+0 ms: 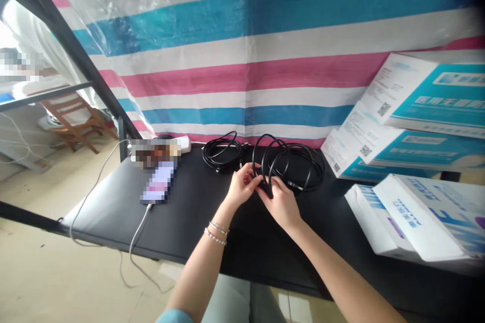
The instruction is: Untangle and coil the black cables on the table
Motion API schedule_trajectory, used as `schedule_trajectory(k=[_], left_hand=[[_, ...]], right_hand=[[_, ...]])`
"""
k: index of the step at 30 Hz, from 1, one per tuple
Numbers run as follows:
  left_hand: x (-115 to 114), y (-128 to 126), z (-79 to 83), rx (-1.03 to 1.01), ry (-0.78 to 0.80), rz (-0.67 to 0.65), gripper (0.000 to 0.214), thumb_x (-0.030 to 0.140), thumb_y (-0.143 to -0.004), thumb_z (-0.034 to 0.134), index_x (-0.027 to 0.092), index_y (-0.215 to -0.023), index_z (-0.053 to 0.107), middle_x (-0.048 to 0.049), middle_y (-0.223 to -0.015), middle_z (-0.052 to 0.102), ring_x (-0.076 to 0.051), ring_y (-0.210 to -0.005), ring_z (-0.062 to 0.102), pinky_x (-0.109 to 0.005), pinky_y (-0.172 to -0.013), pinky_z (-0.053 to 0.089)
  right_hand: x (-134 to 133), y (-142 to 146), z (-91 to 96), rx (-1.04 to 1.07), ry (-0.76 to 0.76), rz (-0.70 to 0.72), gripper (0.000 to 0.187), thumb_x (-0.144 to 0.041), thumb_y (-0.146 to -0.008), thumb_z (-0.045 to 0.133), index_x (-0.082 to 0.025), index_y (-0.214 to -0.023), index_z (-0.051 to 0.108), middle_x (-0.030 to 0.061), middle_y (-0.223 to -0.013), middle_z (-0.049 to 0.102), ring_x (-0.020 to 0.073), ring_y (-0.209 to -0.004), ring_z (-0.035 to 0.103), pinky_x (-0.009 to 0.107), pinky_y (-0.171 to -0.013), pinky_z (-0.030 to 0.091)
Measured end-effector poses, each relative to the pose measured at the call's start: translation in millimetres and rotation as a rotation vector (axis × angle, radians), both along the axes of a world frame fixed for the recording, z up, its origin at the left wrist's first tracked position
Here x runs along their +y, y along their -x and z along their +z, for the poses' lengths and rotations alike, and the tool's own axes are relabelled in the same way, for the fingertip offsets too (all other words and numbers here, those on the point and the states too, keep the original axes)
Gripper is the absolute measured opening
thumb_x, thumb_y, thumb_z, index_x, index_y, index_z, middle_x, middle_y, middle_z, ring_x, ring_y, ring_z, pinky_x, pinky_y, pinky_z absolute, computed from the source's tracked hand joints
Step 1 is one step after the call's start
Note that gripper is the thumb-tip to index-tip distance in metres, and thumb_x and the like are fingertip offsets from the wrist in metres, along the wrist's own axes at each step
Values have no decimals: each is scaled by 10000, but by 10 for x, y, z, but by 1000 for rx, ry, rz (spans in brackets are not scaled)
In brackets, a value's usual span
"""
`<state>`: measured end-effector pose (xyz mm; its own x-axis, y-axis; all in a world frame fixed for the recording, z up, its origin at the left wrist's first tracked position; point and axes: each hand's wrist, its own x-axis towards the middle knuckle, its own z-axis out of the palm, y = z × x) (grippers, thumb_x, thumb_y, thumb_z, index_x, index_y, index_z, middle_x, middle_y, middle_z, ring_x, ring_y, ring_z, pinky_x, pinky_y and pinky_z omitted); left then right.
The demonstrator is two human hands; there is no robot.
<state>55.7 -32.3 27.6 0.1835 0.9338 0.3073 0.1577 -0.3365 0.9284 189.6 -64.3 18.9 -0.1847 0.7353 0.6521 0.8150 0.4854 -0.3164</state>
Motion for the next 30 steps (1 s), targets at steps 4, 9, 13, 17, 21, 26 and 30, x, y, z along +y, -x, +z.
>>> schedule_trajectory(k=[4,9,13,17,21,26,30], left_hand=[[-16,-14,0,8,-16,-4,327,308,-767,556,184,-1069,529,3,-779,531,-44,-533,439,-157,-486,348],[-1,0,3,12,-34,17,375,376,-753,584,182,-1072,557,-10,-793,542,-48,-534,423,-162,-482,347],[66,53,-39,7,-30,147,311,393,-833,459,186,-1030,583,-24,-813,565,-62,-550,474,-183,-519,389],[145,132,-118,121,-40,399,222,335,-795,524,188,-949,588,-14,-809,565,-60,-528,474,-204,-562,410],[178,171,-165,169,-39,480,172,323,-764,559,183,-858,595,-9,-801,554,-51,-515,459,-201,-570,409],[172,165,-123,17,159,331,276,442,-766,533,174,-819,574,8,-676,556,-54,-470,443,-172,-461,353],[105,222,33,-258,306,54,349,477,-755,539,155,-887,563,-21,-748,573,-48,-499,456,-156,-434,333]], right_hand=[[0,-2,-36,-87,80,-13,156,-256,-845,496,-142,-853,602,83,-775,643,190,-591,642,259,-486,465],[17,-22,-16,-21,-17,-28,242,-247,-888,426,-150,-760,607,74,-678,650,179,-546,635,247,-485,451],[34,-60,40,85,-114,17,229,-254,-892,435,-152,-785,611,77,-685,673,189,-593,653,254,-542,480],[36,-93,79,197,-160,-9,231,-265,-882,459,-154,-735,599,71,-631,662,186,-567,646,250,-545,477],[33,-124,103,273,-137,-50,261,-278,-878,459,-164,-674,576,53,-579,639,168,-521,624,240,-530,464],[18,-145,130,371,-130,-90,244,-292,-873,456,-162,-714,587,36,-566,637,154,-502,617,233,-527,466],[1,-153,151,527,-48,-102,220,-319,-862,472,-157,-782,598,30,-591,646,133,-435,585,234,-476,458]])
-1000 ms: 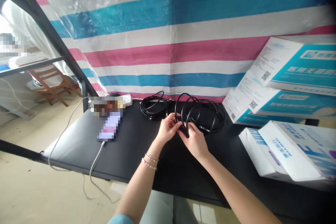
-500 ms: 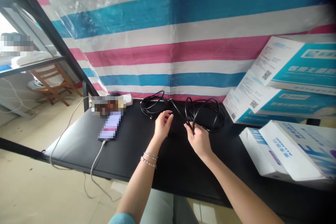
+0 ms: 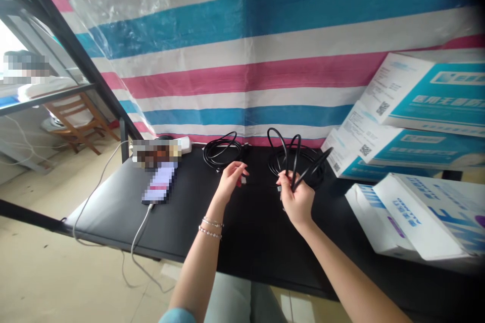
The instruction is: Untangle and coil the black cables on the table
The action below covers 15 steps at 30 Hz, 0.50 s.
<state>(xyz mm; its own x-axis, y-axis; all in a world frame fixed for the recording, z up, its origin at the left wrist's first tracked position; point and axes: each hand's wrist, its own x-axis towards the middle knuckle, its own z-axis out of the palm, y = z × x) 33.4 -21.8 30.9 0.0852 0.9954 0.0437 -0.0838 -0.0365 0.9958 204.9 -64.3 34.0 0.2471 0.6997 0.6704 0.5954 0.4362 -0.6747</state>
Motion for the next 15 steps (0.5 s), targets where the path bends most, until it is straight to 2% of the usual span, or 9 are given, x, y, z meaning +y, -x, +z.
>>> schedule_trajectory(k=[2,4,9,13,15], left_hand=[[-47,48,82,-144,1,-154,364,458,-743,569,162,-954,558,-42,-830,578,-58,-569,508,-165,-494,383],[-84,87,128,-184,-12,-260,398,421,-704,632,174,-1008,558,-68,-943,574,-73,-647,545,-180,-555,417],[-101,72,67,-4,-53,-435,633,262,-594,752,256,-1177,504,-80,-1138,485,-99,-763,583,-260,-703,473],[-111,-13,-10,152,-59,-656,760,224,-553,776,309,-1245,473,-106,-1244,432,-109,-803,574,-253,-676,485],[-123,-65,-33,218,-80,-721,779,213,-549,775,312,-1258,469,-116,-1251,445,-113,-789,578,-244,-644,490]], right_hand=[[-8,-6,17,78,33,25,234,-344,-856,479,-157,-773,595,23,-580,637,118,-386,550,231,-433,440],[-16,-11,37,142,52,59,253,-363,-851,484,-159,-744,589,7,-536,605,106,-359,522,224,-407,424],[-31,-6,73,283,87,179,247,-368,-852,493,-165,-734,570,-16,-522,558,90,-385,508,212,-403,407],[-22,7,69,452,85,250,218,-368,-843,516,-164,-784,567,0,-617,585,76,-404,496,212,-397,411],[-13,10,61,507,72,263,215,-372,-837,525,-164,-796,563,7,-655,595,67,-398,479,212,-390,415]])
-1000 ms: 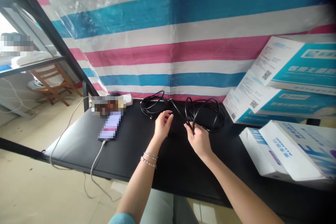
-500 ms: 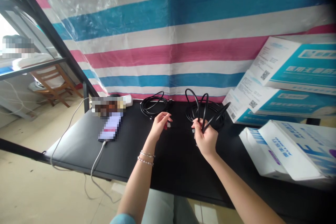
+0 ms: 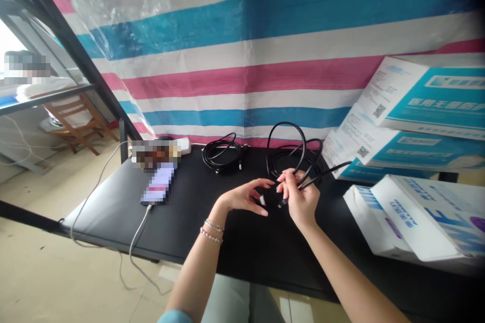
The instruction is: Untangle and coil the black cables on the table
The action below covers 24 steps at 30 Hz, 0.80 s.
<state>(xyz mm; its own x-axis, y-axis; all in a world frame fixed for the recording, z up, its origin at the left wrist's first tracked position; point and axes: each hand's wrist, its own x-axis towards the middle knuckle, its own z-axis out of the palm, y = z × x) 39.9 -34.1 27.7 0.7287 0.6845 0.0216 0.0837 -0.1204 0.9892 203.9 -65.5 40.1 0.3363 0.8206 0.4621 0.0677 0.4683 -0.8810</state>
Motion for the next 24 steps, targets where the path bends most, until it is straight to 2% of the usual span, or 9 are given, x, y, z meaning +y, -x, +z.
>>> schedule_trajectory(k=[3,5,8,12,16,19,24], left_hand=[[-15,-79,-14,3,-56,-29,700,201,-573,753,285,-1226,513,-115,-1212,494,-136,-796,602,-237,-615,495],[-23,-122,-3,-33,-124,-6,489,213,-627,715,234,-1104,609,-109,-1169,545,-151,-803,617,-241,-629,496],[-35,-160,41,-86,-193,150,246,269,-691,671,184,-921,673,-70,-927,658,-170,-785,628,-262,-684,497],[-31,-156,93,-240,-192,408,302,263,-705,670,162,-986,622,-73,-932,660,-172,-840,634,-298,-792,485],[12,-110,92,-406,-68,592,321,265,-699,677,139,-975,571,-86,-947,650,-174,-787,663,-288,-731,496],[50,-68,81,-413,-62,701,253,297,-722,648,118,-888,584,-105,-940,664,-184,-764,673,-243,-638,481],[80,-41,79,-316,-169,814,285,331,-750,600,113,-934,602,-104,-900,688,-140,-639,649,-243,-597,476]], right_hand=[[0,2,-12,-2,-6,18,212,-370,-837,527,-166,-797,569,1,-641,590,66,-394,472,215,-391,420],[-13,8,-15,-41,4,30,214,-368,-840,523,-168,-789,577,-10,-591,574,76,-396,486,219,-395,420],[-44,20,-11,-111,9,47,212,-360,-843,521,-170,-776,585,-11,-559,575,90,-405,507,220,-390,401],[-71,27,-5,-186,-3,87,210,-339,-851,512,-169,-760,595,-2,-577,595,87,-408,498,219,-385,364],[-71,27,-13,-215,-16,118,210,-338,-849,515,-167,-764,603,14,-628,618,88,-412,502,224,-386,366],[-72,39,-5,-230,-29,120,211,-346,-840,524,-170,-758,605,24,-684,639,87,-414,516,222,-383,386],[-87,72,32,-279,-10,136,206,-344,-840,519,-170,-781,612,5,-613,623,82,-387,501,216,-390,407]])
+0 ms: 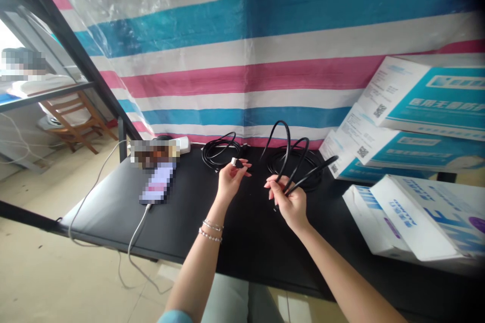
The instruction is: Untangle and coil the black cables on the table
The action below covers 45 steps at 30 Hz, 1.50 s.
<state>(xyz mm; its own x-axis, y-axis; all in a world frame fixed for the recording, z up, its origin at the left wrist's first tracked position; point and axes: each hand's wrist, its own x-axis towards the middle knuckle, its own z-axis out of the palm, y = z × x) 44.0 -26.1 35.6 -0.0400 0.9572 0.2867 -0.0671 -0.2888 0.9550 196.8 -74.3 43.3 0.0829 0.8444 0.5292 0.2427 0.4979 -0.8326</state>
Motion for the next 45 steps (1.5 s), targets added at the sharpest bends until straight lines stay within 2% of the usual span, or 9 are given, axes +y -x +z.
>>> schedule_trajectory(k=[4,9,15,19,21,28,34,40,45], left_hand=[[0,3,-12,125,-50,97,280,351,-784,548,115,-910,627,-81,-807,697,-123,-617,609,-248,-618,475],[-17,27,-1,310,-85,129,413,450,-824,461,131,-647,656,-50,-621,650,-127,-579,573,-248,-600,440],[-33,-27,16,-51,-16,-120,468,544,-810,438,141,-601,547,-70,-676,654,-150,-670,612,-269,-664,458],[-42,-53,15,-338,148,-212,464,590,-771,467,136,-779,561,-60,-686,652,-147,-624,615,-270,-614,470],[-46,-46,27,-439,189,-245,483,601,-751,491,132,-849,554,-56,-683,648,-143,-595,611,-266,-588,470],[-22,-18,20,-536,199,-191,424,547,-744,551,128,-811,550,-10,-611,595,-86,-486,531,-213,-503,422],[-20,14,60,-580,115,-207,383,506,-768,551,123,-781,553,12,-565,532,-44,-426,400,-185,-440,317],[-11,107,118,-593,110,-129,402,530,-725,589,132,-720,529,35,-505,458,-41,-399,335,-186,-410,250],[-12,105,112,-557,65,-156,379,511,-766,550,134,-729,533,19,-536,487,-49,-425,350,-191,-428,260]], right_hand=[[7,8,-1,-12,34,66,213,-354,-843,512,-167,-799,604,4,-614,612,77,-388,488,213,-391,406],[38,-2,-37,-43,113,217,243,-381,-859,480,-167,-855,595,9,-638,599,79,-414,486,208,-388,390],[20,40,-17,-198,184,365,315,-402,-889,409,-167,-995,590,41,-732,637,124,-521,575,253,-498,486],[6,62,-16,-430,94,342,292,-355,-891,423,-179,-1051,592,96,-985,663,222,-945,629,367,-836,498],[13,61,-39,-522,58,324,295,-339,-893,423,-176,-1080,582,111,-1066,643,240,-1015,604,392,-877,482],[43,51,-88,-673,-49,234,313,-342,-904,400,-153,-1085,573,120,-1001,644,234,-979,610,377,-841,507],[44,35,-54,-758,-166,167,327,-359,-918,349,-165,-1087,551,109,-979,649,246,-953,594,417,-811,494],[22,-23,10,-773,-333,47,369,-406,-920,303,-166,-1112,508,106,-944,652,243,-865,581,406,-753,463],[30,-38,33,-763,-330,-6,348,-389,-927,291,-171,-1076,518,88,-859,647,224,-783,593,374,-704,461]])
